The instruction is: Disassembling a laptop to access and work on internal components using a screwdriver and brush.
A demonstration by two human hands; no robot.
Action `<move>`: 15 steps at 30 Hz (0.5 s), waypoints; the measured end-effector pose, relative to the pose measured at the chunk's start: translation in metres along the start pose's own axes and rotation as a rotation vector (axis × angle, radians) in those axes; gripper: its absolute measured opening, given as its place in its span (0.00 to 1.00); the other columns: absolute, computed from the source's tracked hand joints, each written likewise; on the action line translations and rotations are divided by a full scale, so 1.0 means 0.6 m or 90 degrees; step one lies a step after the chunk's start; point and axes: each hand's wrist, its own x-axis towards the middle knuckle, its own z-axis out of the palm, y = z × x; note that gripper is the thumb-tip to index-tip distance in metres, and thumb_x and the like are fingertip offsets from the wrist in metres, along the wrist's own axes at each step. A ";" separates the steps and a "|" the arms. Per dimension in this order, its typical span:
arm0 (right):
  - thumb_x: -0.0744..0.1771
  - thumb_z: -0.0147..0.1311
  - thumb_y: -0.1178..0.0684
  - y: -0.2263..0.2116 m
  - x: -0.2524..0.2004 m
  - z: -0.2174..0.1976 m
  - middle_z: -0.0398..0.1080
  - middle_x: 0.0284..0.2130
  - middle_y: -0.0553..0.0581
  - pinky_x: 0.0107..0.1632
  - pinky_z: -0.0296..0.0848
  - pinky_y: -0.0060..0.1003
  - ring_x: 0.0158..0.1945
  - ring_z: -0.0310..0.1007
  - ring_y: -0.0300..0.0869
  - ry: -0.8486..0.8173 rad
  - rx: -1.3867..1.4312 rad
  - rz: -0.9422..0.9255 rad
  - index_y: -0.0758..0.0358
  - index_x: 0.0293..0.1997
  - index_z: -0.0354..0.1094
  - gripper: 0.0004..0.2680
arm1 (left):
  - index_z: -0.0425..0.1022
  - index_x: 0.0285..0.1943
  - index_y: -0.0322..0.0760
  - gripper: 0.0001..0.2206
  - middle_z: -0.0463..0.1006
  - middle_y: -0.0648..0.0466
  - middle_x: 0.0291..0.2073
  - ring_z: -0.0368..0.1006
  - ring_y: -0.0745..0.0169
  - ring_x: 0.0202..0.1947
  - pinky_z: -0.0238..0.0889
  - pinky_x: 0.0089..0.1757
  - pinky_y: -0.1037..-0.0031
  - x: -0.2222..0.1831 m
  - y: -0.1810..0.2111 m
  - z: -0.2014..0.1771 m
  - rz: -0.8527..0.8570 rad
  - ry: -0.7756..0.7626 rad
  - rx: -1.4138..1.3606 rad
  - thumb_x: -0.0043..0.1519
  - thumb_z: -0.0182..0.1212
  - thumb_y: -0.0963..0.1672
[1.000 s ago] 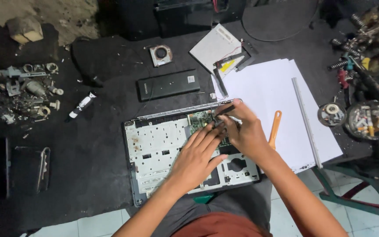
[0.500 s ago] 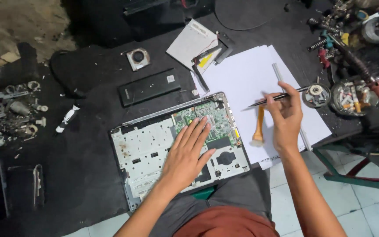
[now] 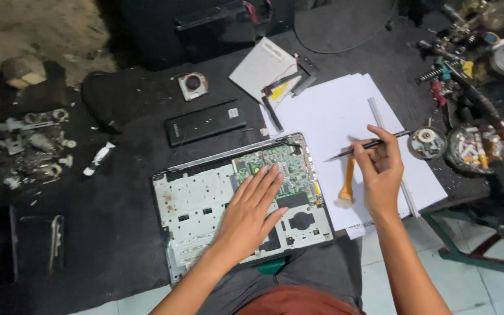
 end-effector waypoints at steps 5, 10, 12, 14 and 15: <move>0.72 0.51 0.62 0.010 0.000 -0.004 0.70 0.39 0.66 0.51 0.77 0.44 0.43 0.74 0.49 -0.002 -0.006 -0.021 0.67 0.66 0.59 0.13 | 0.59 0.74 0.26 0.28 0.55 0.36 0.75 0.47 0.39 0.76 0.36 0.69 0.50 0.004 0.013 -0.025 -0.023 -0.036 -0.075 0.70 0.53 0.49; 0.73 0.47 0.61 -0.019 -0.003 0.003 0.70 0.40 0.64 0.54 0.73 0.41 0.46 0.72 0.46 -0.018 -0.021 -0.009 0.68 0.65 0.59 0.12 | 0.63 0.71 0.27 0.25 0.57 0.40 0.74 0.48 0.41 0.76 0.37 0.69 0.52 0.002 0.029 -0.050 -0.035 -0.020 -0.113 0.68 0.53 0.48; 0.73 0.43 0.61 -0.032 -0.004 0.002 0.70 0.40 0.63 0.57 0.69 0.38 0.48 0.72 0.45 -0.030 -0.067 -0.001 0.68 0.64 0.58 0.11 | 0.67 0.69 0.30 0.23 0.58 0.45 0.74 0.49 0.45 0.75 0.38 0.70 0.55 -0.003 0.066 -0.067 -0.034 0.013 -0.134 0.66 0.54 0.47; 0.72 0.43 0.62 -0.023 -0.003 0.002 0.70 0.39 0.63 0.57 0.72 0.40 0.47 0.73 0.45 -0.029 -0.044 -0.002 0.69 0.64 0.59 0.11 | 0.78 0.45 0.37 0.08 0.74 0.53 0.59 0.66 0.49 0.63 0.56 0.63 0.56 -0.013 0.118 -0.090 -0.043 0.088 -0.337 0.58 0.61 0.40; 0.72 0.43 0.62 -0.028 -0.004 0.002 0.70 0.39 0.63 0.57 0.72 0.40 0.47 0.73 0.45 -0.029 -0.046 -0.002 0.69 0.64 0.59 0.11 | 0.78 0.45 0.37 0.08 0.74 0.53 0.59 0.66 0.49 0.63 0.56 0.63 0.56 -0.023 0.133 -0.061 -0.043 0.088 -0.339 0.58 0.61 0.40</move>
